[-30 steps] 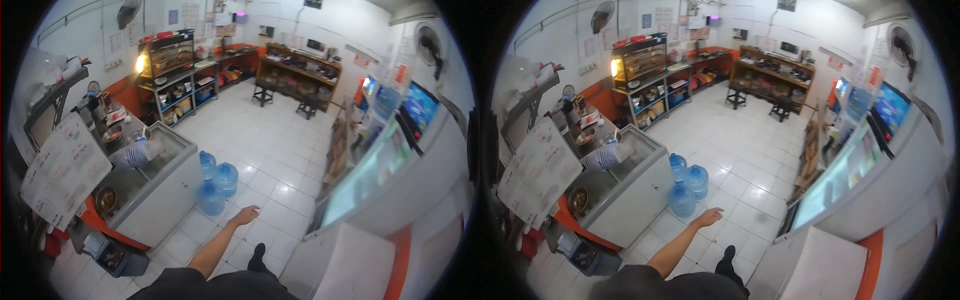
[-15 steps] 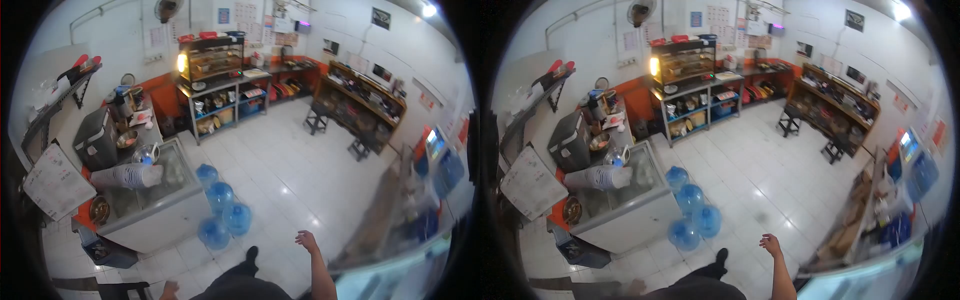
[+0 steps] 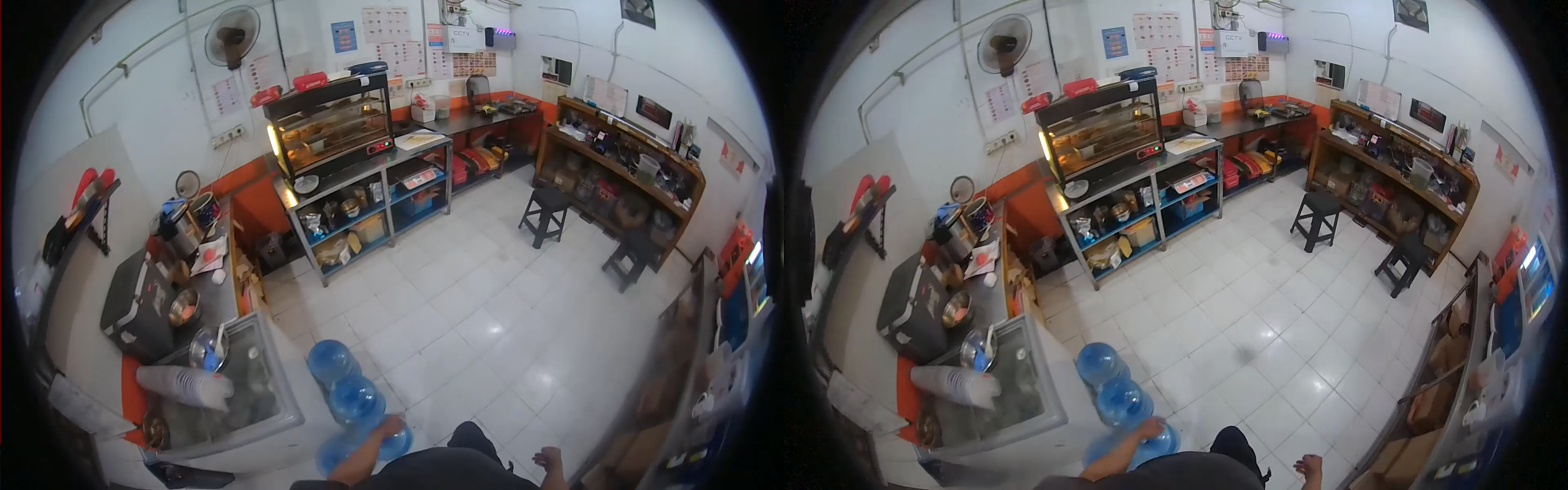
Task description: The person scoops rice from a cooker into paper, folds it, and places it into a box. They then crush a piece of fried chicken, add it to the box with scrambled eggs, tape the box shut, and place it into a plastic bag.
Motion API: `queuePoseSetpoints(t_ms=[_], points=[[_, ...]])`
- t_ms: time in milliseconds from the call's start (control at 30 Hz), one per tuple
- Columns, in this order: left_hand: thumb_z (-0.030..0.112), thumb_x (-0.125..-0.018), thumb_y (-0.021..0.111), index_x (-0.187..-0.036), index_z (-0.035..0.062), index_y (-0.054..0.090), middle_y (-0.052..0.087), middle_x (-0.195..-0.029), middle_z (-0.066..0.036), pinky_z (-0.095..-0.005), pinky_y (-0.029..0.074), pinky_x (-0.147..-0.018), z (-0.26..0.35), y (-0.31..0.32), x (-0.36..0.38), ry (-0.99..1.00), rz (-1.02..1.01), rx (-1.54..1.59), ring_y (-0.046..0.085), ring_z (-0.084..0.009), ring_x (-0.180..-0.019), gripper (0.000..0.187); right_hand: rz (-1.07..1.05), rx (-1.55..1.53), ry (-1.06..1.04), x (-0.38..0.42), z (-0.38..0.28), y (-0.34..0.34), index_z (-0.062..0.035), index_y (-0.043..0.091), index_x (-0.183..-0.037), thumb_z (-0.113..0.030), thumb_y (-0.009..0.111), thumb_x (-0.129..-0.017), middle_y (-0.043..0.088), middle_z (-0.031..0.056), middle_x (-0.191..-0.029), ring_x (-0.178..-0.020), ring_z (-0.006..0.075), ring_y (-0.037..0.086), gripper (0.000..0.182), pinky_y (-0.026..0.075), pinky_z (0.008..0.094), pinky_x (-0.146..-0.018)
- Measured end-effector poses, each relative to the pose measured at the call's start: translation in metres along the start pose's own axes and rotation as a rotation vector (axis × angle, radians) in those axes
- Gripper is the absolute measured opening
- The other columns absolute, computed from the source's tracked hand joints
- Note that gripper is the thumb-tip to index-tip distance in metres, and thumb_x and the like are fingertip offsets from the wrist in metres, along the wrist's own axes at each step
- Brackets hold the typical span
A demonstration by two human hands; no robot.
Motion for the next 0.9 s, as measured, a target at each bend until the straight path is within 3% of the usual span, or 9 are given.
queuePoseSetpoints(t_ms=[67,133,200,300,400,467,533,667,900], points=[[0.019,-0.088,0.066,-0.125,0.0085,0.062,0.072,-0.095,-0.009,-0.0330,0.055,-0.080,0.064,-0.097,-0.115,-0.045,-0.003,0.193,0.068,-0.0181,-0.087,0.038,0.009,0.012,0.081,-0.023,-0.031,-0.018,0.0027,0.051,-0.118,-0.015,0.058,-0.090,0.065,0.0328,-0.098,-0.084,0.0488,0.069,0.034,0.057,0.0497,-0.064],[0.022,-0.088,0.067,-0.125,0.0105,0.062,0.073,-0.097,-0.012,-0.0372,0.056,-0.082,0.130,-0.197,-0.198,0.058,0.171,0.282,0.070,-0.0252,-0.089,0.039,-0.011,-0.381,-0.133,-0.003,-0.082,-0.027,0.0026,0.060,-0.100,-0.031,0.065,-0.085,0.061,0.0166,-0.075,-0.067,0.0340,0.062,0.037,0.058,0.0489,-0.067],[0.017,-0.088,0.066,-0.124,0.0077,0.062,0.073,-0.098,-0.010,-0.0352,0.056,-0.081,0.144,-0.241,-0.274,0.047,0.227,0.334,0.070,-0.0214,-0.086,0.038,0.050,-0.176,0.011,-0.031,-0.139,-0.018,-0.0067,0.056,-0.108,-0.021,0.052,-0.097,0.058,0.0131,-0.102,-0.072,0.0282,0.056,0.019,0.053,0.0454,-0.062],[0.011,-0.088,0.066,-0.125,0.0046,0.061,0.073,-0.098,-0.009,-0.0335,0.056,-0.080,0.135,-0.272,-0.367,0.050,0.256,0.396,0.070,-0.0179,-0.085,0.038,-0.104,-0.065,-0.139,-0.149,-0.237,0.030,-0.0019,0.052,-0.114,-0.020,0.049,-0.096,0.048,0.0115,-0.083,-0.070,0.0201,0.041,0.026,0.046,0.0405,-0.061],[0.010,-0.087,0.067,-0.124,0.0045,0.062,0.074,-0.097,-0.011,-0.0337,0.055,-0.080,0.088,-0.247,-0.381,-0.200,0.113,0.377,0.071,-0.0187,-0.086,0.038,-0.780,-0.110,0.303,-0.333,-0.337,0.167,0.0052,0.045,-0.122,-0.024,0.061,-0.088,0.061,0.0392,-0.098,-0.083,0.0540,0.066,0.048,0.054,0.0588,-0.068],[0.031,-0.088,0.062,-0.104,0.0080,0.071,0.073,-0.093,-0.014,-0.0398,0.055,-0.078,0.064,-0.226,-0.365,-0.223,0.083,0.165,0.070,-0.0282,-0.086,0.030,-0.179,0.737,-0.021,-0.376,-0.446,0.272,0.0000,0.064,-0.106,-0.032,0.059,-0.088,0.068,0.0272,-0.092,-0.080,0.0404,0.070,0.037,0.054,0.0515,-0.071],[0.034,-0.084,0.064,-0.096,0.0069,0.072,0.072,-0.096,-0.016,-0.0415,0.054,-0.081,0.040,-0.186,-0.348,-0.095,0.081,-0.108,0.069,-0.0310,-0.090,0.031,-0.359,0.918,-0.289,-0.402,-0.561,0.420,-0.0006,0.067,-0.104,-0.025,0.060,-0.090,0.070,0.0213,-0.090,-0.076,0.0324,0.071,0.029,0.056,0.0439,-0.066],[0.040,-0.085,0.065,-0.099,0.0093,0.073,0.071,-0.096,-0.017,-0.0427,0.053,-0.085,0.003,-0.148,-0.256,-0.689,-0.105,0.264,0.069,-0.0284,-0.092,0.034,-0.636,0.791,-0.566,-0.366,-0.733,0.687,0.0051,0.058,-0.119,-0.008,0.059,-0.093,0.071,0.0195,-0.091,-0.073,0.0265,0.072,0.029,0.057,0.0327,-0.058],[0.045,-0.086,0.064,-0.097,0.0123,0.073,0.071,-0.097,-0.016,-0.0442,0.052,-0.087,-0.029,-0.206,-0.327,-0.971,0.222,0.721,0.068,-0.0277,-0.094,0.035,-0.811,0.917,-0.424,-0.412,-0.795,0.899,0.0019,0.055,-0.126,-0.010,0.060,-0.093,0.071,0.0182,-0.098,-0.079,0.0268,0.073,0.035,0.059,0.0346,-0.064]])
Point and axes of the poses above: each hand's wrist, its own x-axis away from the middle knuckle, its own y-axis out of the palm, z = x × y, the point moved 9 cm from there along -x, towards the middle knuckle
